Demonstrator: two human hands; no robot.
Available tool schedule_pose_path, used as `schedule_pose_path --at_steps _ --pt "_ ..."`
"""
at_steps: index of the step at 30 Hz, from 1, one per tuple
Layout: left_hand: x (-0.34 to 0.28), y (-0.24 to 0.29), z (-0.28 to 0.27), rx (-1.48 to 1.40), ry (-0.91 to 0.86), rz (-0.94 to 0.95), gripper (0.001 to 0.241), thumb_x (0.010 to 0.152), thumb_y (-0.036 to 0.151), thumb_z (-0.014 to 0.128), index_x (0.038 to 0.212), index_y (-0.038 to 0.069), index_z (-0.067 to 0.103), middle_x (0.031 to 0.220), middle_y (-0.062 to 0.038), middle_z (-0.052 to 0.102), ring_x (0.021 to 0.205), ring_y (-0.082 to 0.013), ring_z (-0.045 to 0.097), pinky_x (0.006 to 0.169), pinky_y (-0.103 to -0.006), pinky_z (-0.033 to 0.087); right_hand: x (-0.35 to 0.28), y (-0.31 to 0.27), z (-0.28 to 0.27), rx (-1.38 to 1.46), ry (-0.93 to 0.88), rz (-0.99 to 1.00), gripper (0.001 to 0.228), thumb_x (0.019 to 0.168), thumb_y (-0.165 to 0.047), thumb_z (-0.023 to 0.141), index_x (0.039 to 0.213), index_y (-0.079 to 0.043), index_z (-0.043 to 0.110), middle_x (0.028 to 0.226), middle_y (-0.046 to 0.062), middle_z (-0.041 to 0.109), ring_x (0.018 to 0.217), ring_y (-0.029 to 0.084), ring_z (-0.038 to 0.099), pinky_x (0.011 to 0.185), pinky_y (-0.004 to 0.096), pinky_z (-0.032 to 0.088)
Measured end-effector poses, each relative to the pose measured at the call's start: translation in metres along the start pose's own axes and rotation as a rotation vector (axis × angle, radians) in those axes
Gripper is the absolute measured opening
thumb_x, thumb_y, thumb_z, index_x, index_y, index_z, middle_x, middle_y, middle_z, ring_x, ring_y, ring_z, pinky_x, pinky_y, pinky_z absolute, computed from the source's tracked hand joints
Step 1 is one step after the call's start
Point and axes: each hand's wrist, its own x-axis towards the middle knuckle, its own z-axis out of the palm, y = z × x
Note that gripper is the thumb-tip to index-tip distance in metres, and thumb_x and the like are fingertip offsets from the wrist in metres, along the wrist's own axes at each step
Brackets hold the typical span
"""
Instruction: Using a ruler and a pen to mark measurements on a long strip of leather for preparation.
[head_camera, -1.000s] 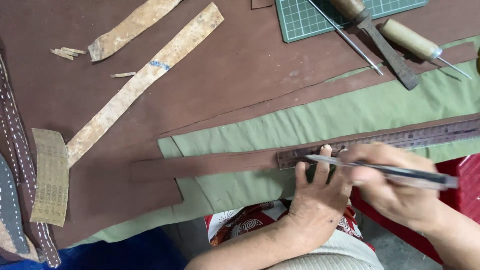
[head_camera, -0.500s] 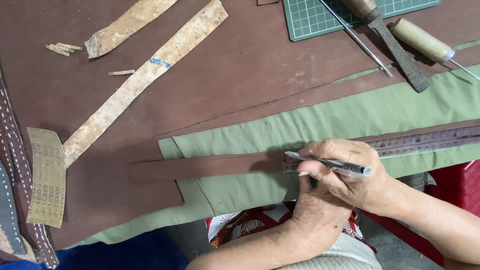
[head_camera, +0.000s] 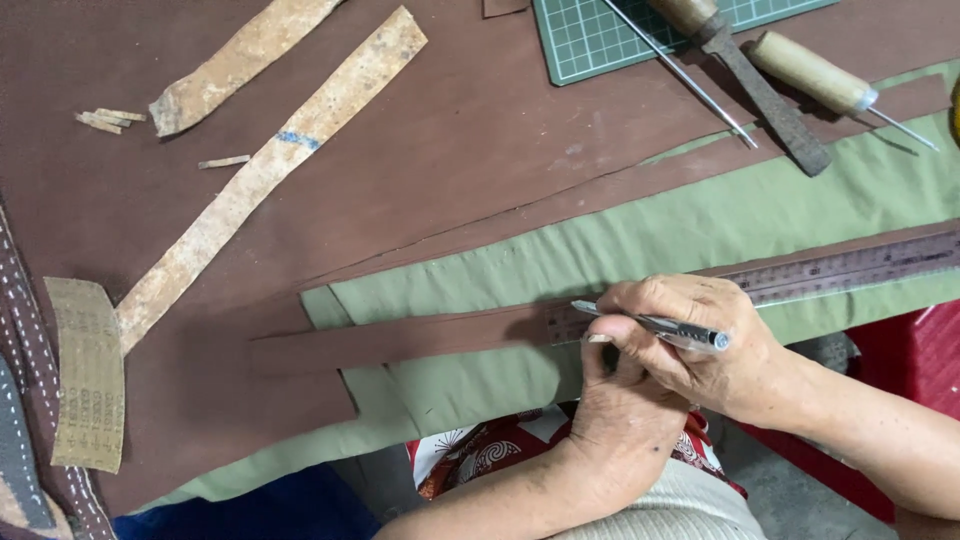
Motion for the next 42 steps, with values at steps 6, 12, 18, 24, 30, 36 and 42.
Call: schedule_pose_path --at_steps 6,12,18,24,30,36,42 --pt "-0.004 -0.005 -0.001 -0.023 -0.226 0.101 0.075 0.075 0.038 0.072 0.147 0.025 0.056 0.167 -0.006 0.030 0.150 -0.0455 0.023 0.112 -0.0733 0.023 -0.006 0.005 -0.012 -0.039 0.011 0.016 0.019 0.097 -0.021 0.065 0.101 -0.003 0.063 0.085 0.006 0.070 0.062 0.020 0.063 0.060 0.030 0.054" --pt "0.004 -0.004 -0.012 0.029 -0.126 0.067 0.074 0.070 0.033 0.078 0.141 0.019 0.063 0.153 -0.011 0.041 0.138 -0.0413 0.038 0.099 -0.0623 0.037 -0.016 0.011 -0.027 -0.151 0.016 0.044 0.021 0.099 -0.025 0.062 0.100 -0.004 0.063 0.078 0.007 0.067 0.057 0.024 0.060 0.054 0.034 0.049" --pt "0.006 -0.005 -0.010 0.078 0.015 0.048 0.056 0.080 0.051 0.079 0.128 0.023 0.072 0.150 -0.005 0.050 0.142 -0.0377 0.042 0.095 -0.0573 0.038 -0.020 0.015 -0.039 -0.191 0.012 0.069 0.020 0.099 -0.027 0.061 0.100 -0.006 0.061 0.077 0.003 0.065 0.050 0.020 0.055 0.047 0.031 0.046" --pt "0.007 -0.007 -0.019 0.178 -0.066 0.084 0.096 0.082 0.064 0.078 0.156 0.014 0.044 0.160 -0.009 0.035 0.145 -0.0380 0.038 0.099 -0.0545 0.037 -0.023 0.017 -0.048 -0.147 0.028 0.112 0.020 0.098 -0.025 0.063 0.099 -0.005 0.064 0.075 0.004 0.066 0.055 0.021 0.061 0.052 0.031 0.051" --pt "0.007 -0.006 -0.017 0.221 -0.075 0.073 0.102 0.078 0.070 0.078 0.157 0.016 0.042 0.160 -0.007 0.035 0.145 -0.0360 0.037 0.099 -0.0530 0.037 -0.025 0.018 -0.051 -0.134 0.040 0.095 0.021 0.099 -0.024 0.062 0.099 -0.004 0.064 0.080 0.004 0.070 0.055 0.019 0.063 0.054 0.029 0.054" --pt "0.006 -0.006 -0.013 0.207 -0.073 0.069 0.090 0.084 0.064 0.073 0.155 0.016 0.044 0.159 -0.006 0.039 0.146 -0.0366 0.037 0.099 -0.0542 0.036 -0.027 0.018 -0.053 -0.091 0.061 0.100 0.019 0.099 -0.022 0.062 0.099 -0.004 0.065 0.078 0.003 0.069 0.054 0.019 0.063 0.051 0.029 0.053" --pt "0.007 -0.006 -0.017 0.280 -0.076 0.086 0.086 0.088 0.063 0.067 0.157 0.018 0.042 0.164 -0.005 0.035 0.148 -0.0362 0.036 0.099 -0.0523 0.037 -0.038 0.026 -0.062 -0.181 0.062 0.118 0.019 0.099 -0.023 0.062 0.100 -0.004 0.065 0.086 0.003 0.072 0.061 0.019 0.068 0.056 0.031 0.056"
